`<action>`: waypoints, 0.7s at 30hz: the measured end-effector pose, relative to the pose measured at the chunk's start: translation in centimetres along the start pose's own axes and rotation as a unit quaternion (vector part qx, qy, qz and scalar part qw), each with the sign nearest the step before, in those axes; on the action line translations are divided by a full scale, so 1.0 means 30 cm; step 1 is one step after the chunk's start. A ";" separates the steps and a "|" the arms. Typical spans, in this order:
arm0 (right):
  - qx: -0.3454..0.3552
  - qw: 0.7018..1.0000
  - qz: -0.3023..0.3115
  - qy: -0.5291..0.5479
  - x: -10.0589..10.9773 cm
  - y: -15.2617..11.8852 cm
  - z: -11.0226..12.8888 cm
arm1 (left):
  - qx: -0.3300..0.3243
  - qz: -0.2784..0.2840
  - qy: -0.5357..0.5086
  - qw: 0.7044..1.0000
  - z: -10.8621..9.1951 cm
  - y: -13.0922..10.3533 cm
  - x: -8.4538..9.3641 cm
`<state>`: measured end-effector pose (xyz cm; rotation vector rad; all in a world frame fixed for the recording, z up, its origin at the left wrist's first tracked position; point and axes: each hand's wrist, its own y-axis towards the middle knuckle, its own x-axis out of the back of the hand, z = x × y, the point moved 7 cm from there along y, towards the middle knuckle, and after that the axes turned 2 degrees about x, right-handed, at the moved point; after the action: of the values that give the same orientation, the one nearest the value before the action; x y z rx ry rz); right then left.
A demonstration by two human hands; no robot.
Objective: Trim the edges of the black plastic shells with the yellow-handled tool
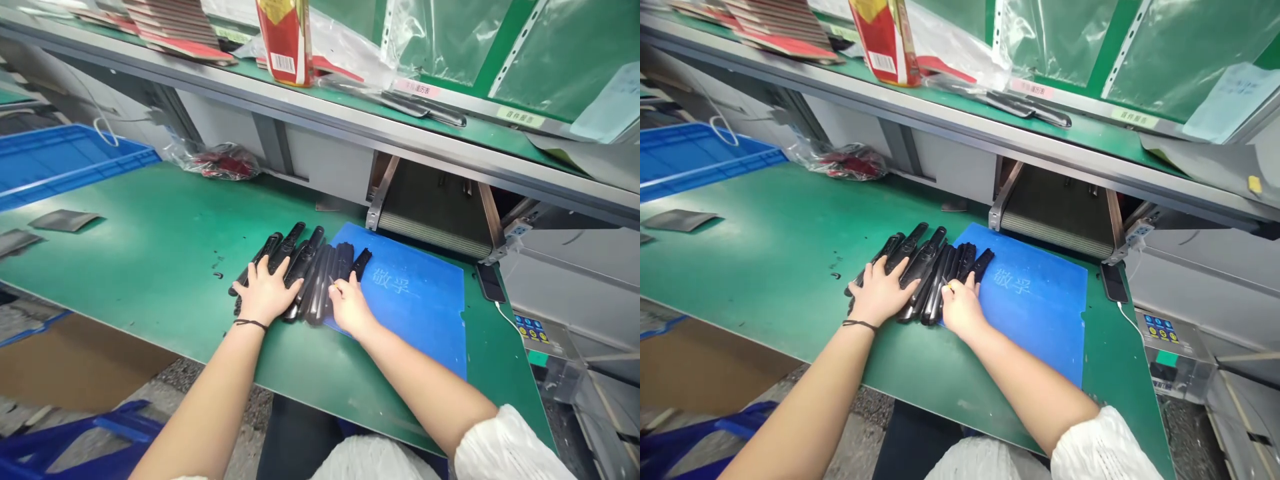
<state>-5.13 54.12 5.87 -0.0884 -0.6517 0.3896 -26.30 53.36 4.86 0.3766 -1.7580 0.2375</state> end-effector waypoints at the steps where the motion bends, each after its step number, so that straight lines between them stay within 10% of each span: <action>1: -0.001 1.000 0.002 0.002 -0.020 0.023 0.023 | -0.005 0.004 0.003 1.000 0.017 0.032 0.004; 7: 0.025 0.999 0.014 0.022 -0.003 0.098 0.151 | -0.042 -0.021 -0.004 0.999 0.104 0.148 0.061; 15: 0.226 0.970 0.038 0.078 0.565 -0.193 0.050 | -0.087 -0.211 -0.130 0.965 0.143 0.093 0.153; 21: 0.148 0.960 -0.166 -0.170 0.718 -0.229 -0.125 | -0.101 -0.233 -0.175 0.951 0.115 0.060 0.208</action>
<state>15.00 56.10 16.63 0.3772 -0.9228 0.1726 -31.26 53.01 10.25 0.7018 -1.9562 -0.3667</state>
